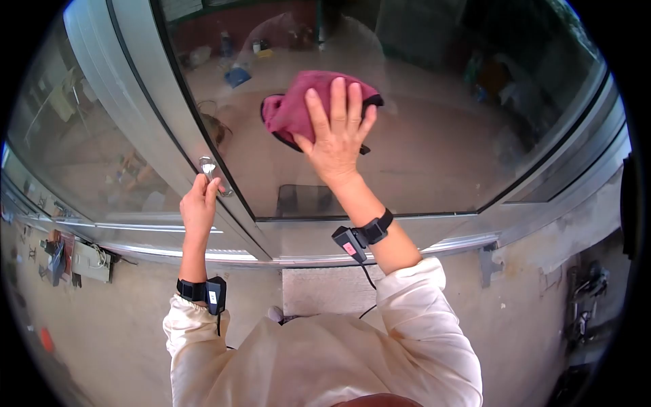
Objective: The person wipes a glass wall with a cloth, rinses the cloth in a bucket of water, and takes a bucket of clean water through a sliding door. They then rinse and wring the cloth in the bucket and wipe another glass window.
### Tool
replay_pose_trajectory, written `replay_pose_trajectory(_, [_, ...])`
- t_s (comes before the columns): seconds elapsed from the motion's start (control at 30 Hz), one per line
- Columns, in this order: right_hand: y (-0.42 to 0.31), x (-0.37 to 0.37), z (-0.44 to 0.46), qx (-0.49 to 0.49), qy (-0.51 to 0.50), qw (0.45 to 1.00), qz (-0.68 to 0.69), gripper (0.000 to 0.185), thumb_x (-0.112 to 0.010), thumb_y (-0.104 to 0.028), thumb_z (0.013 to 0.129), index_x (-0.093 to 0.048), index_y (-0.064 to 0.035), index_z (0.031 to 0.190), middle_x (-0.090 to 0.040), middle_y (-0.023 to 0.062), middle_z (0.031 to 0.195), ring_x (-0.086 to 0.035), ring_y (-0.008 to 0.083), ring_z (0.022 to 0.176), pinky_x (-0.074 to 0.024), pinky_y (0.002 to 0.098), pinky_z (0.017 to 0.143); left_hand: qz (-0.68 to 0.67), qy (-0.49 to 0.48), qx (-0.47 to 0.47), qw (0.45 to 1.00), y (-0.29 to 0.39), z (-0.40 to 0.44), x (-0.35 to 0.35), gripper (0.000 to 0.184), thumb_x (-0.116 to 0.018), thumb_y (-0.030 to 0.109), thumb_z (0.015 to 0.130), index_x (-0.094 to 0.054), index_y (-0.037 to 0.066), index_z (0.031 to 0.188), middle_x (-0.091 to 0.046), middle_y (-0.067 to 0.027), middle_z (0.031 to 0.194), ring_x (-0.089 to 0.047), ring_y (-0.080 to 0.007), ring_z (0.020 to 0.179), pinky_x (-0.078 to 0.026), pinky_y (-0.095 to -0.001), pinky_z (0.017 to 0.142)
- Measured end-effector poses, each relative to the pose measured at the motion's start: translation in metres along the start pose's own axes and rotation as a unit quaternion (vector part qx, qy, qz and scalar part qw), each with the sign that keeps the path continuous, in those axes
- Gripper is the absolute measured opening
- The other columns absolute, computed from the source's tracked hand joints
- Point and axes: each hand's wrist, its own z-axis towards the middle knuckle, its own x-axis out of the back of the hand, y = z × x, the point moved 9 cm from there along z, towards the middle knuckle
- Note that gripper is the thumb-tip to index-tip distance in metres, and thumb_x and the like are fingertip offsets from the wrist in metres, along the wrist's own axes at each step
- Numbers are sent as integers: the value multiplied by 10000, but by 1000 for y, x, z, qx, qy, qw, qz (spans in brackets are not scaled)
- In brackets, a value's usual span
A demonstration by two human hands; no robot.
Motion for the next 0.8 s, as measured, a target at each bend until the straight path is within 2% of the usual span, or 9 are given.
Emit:
replay_pose_trajectory(0.1, [-106, -59, -44, 253, -78, 964, 3, 550, -563, -261, 757, -415, -215, 1285, -347, 1, 1384, -294, 127, 1286, -72, 390, 1087, -9, 21, -13, 1000, -6, -1, 0, 240, -516, 278, 881, -520, 63, 776, -569, -73, 618, -511, -255, 521, -409, -338, 525])
replay_pose_trajectory(0.27, [-37, -24, -57, 308, -115, 944, 27, 555, -504, -110, 756, -404, -181, 1297, -333, -19, 1394, -283, 122, 1293, -61, 381, 1098, -59, 24, -5, 998, -1, -1, -4, 244, -494, 266, 905, -572, 79, 769, -441, -16, 536, -385, -91, 466, -328, -254, 461])
replay_pose_trajectory(0.3, [-5, -5, -52, 281, -115, 952, 32, 532, -514, -129, 757, -422, -179, 1279, -337, -10, 1391, -287, 137, 1291, -116, 365, 1088, -44, -13, 13, 999, -11, 1, -10, 254, -475, 291, 916, -545, 71, 810, -597, 28, 696, -502, -33, 614, -401, -198, 499])
replay_pose_trajectory(0.4, [127, 67, -41, 117, -43, 990, -69, 483, -533, -380, 774, -495, -219, 1228, -395, 37, 1352, -336, 208, 1260, -119, 438, 1060, -62, -9, 23, 998, -6, -1, -11, 252, -459, 279, 925, -546, 72, 811, -606, 17, 719, -504, -43, 619, -403, -193, 496])
replay_pose_trajectory(0.47, [224, 126, -42, 3, 84, 993, -81, 604, -589, -385, 747, -429, -130, 1271, -328, 155, 1378, -284, 350, 1275, -159, 511, 1024, -68, -13, 26, 997, -8, 3, -16, 252, -457, 278, 926, -546, 71, 812, -610, 14, 725, -506, -45, 620, -404, -192, 497])
replay_pose_trajectory(0.67, [458, 232, -117, -267, 295, 907, -139, 587, -467, -243, 890, -239, 94, 1314, -295, 279, 1346, -298, 392, 1245, -243, 387, 1043, -83, -18, 39, 996, -6, 1, -14, 244, -471, 287, 917, -560, 69, 850, -621, 20, 744, -519, -55, 637, -431, -213, 522])
replay_pose_trajectory(0.7, [471, 235, -131, -296, 309, 893, -137, 567, -425, -275, 910, -253, 89, 1309, -327, 285, 1325, -339, 396, 1216, -283, 387, 1018, -94, -17, 45, 994, -3, 1, -15, 244, -474, 289, 915, -564, 73, 849, -624, 20, 750, -518, -56, 635, -434, -217, 529])
replay_pose_trajectory(0.73, [500, 232, -164, -470, 276, 829, -129, 547, -382, -306, 923, -263, 50, 1322, -361, 274, 1307, -393, 395, 1175, -317, 397, 990, -83, -23, 51, 995, -4, 1, -15, 244, -478, 289, 913, -568, 73, 844, -627, 19, 752, -518, -55, 633, -436, -218, 535])
replay_pose_trajectory(0.8, [482, 216, -193, -514, 309, 797, -69, 569, -356, -379, 926, -245, -21, 1355, -386, 223, 1313, -445, 368, 1139, -372, 393, 944, -83, -19, 55, 995, -4, 2, -15, 247, -487, 288, 908, -573, 69, 833, -626, 20, 739, -514, -53, 623, -437, -219, 543])
